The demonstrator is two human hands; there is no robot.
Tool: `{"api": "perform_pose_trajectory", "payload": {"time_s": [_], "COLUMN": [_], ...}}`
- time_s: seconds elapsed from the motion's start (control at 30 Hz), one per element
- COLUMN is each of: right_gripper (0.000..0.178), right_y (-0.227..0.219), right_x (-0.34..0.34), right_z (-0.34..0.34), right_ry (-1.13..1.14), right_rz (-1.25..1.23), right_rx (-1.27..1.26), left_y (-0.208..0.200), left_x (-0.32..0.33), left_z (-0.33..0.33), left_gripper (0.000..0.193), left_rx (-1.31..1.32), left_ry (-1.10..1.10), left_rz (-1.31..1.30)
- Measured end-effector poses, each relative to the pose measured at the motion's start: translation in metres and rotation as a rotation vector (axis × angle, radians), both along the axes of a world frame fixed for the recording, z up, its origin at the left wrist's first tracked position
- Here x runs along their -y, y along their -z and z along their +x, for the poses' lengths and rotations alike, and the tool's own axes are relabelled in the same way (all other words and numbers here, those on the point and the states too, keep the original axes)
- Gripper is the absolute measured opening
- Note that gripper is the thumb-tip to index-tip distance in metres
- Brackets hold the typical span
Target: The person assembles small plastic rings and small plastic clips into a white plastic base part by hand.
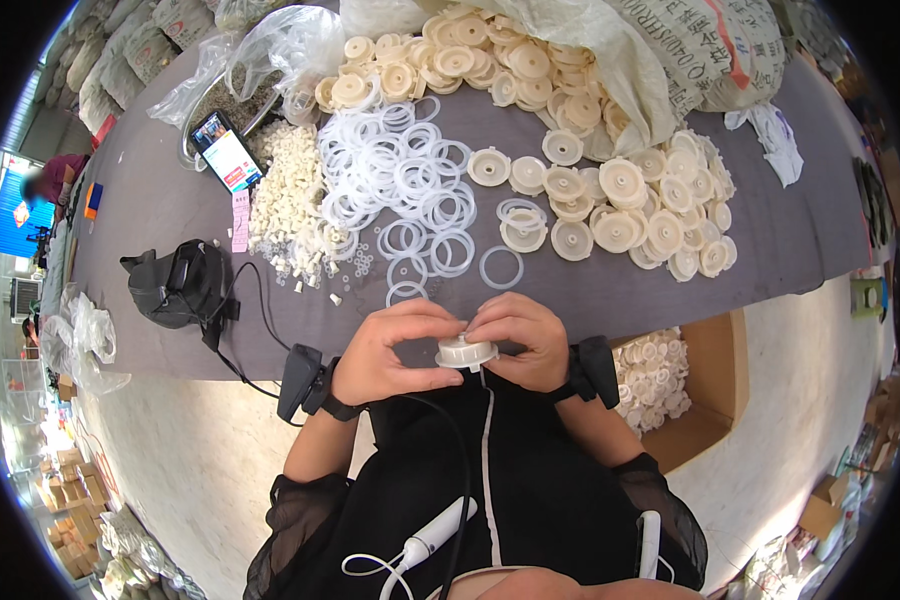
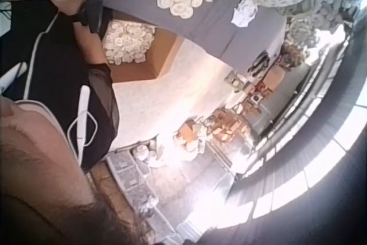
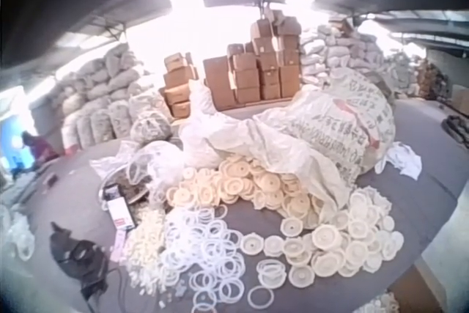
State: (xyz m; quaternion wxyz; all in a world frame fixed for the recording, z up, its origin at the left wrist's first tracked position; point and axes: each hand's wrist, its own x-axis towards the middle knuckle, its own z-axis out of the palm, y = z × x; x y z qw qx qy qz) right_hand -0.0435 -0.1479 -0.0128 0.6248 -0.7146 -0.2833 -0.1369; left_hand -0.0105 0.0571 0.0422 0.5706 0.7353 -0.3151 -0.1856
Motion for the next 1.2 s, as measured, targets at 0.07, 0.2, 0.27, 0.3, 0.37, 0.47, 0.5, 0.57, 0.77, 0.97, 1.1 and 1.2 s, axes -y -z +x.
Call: {"api": "perform_pose_trajectory", "payload": {"time_s": [0.07,0.2,0.27,0.3,0.37,0.47,0.5,0.57,0.77,0.97,1.1,1.2], "right_gripper": [0.027,0.027,0.027,0.027,0.028,0.029,0.029,0.031,0.035,0.035,0.045,0.057], "right_y": [0.0,-0.004,-0.002,-0.003,-0.004,-0.005,-0.006,-0.006,-0.006,0.004,0.023,0.033], "right_x": [0.0,-0.001,-0.002,-0.002,-0.003,-0.001,-0.001,-0.002,0.009,0.063,0.124,0.141], "right_z": [-0.002,-0.004,-0.004,-0.004,-0.005,-0.004,-0.004,-0.005,-0.011,-0.01,-0.006,0.001], "right_ry": [-0.012,0.017,0.036,0.039,0.065,0.04,0.04,0.067,0.112,0.715,1.213,1.154], "right_rz": [-0.003,-0.028,-0.028,-0.029,-0.006,-0.002,-0.003,-0.024,-0.031,-0.235,-0.509,-0.541], "right_rx": [-0.003,0.025,0.098,0.097,0.135,0.196,0.198,0.213,0.11,0.18,0.149,0.072], "left_y": [0.0,0.009,0.01,0.007,0.007,0.012,0.015,0.021,0.03,0.052,0.044,0.034], "left_x": [-0.002,-0.005,-0.004,-0.003,-0.001,0.0,0.002,0.006,0.023,0.042,0.071,0.114], "left_z": [-0.003,-0.007,-0.008,-0.01,-0.013,-0.015,-0.016,-0.018,-0.021,-0.032,-0.007,0.018], "left_gripper": [0.036,0.032,0.032,0.033,0.034,0.036,0.035,0.034,0.035,0.056,0.065,0.081], "left_rx": [0.016,0.198,0.27,0.392,0.513,0.631,0.571,0.511,0.317,0.052,0.21,0.369], "left_ry": [-0.023,-0.035,-0.032,-0.037,-0.046,-0.046,-0.066,-0.081,-0.089,-0.271,-0.116,-0.037], "left_rz": [0.031,0.033,0.014,0.036,0.059,0.071,0.012,-0.051,-0.123,-0.051,0.11,0.192]}}
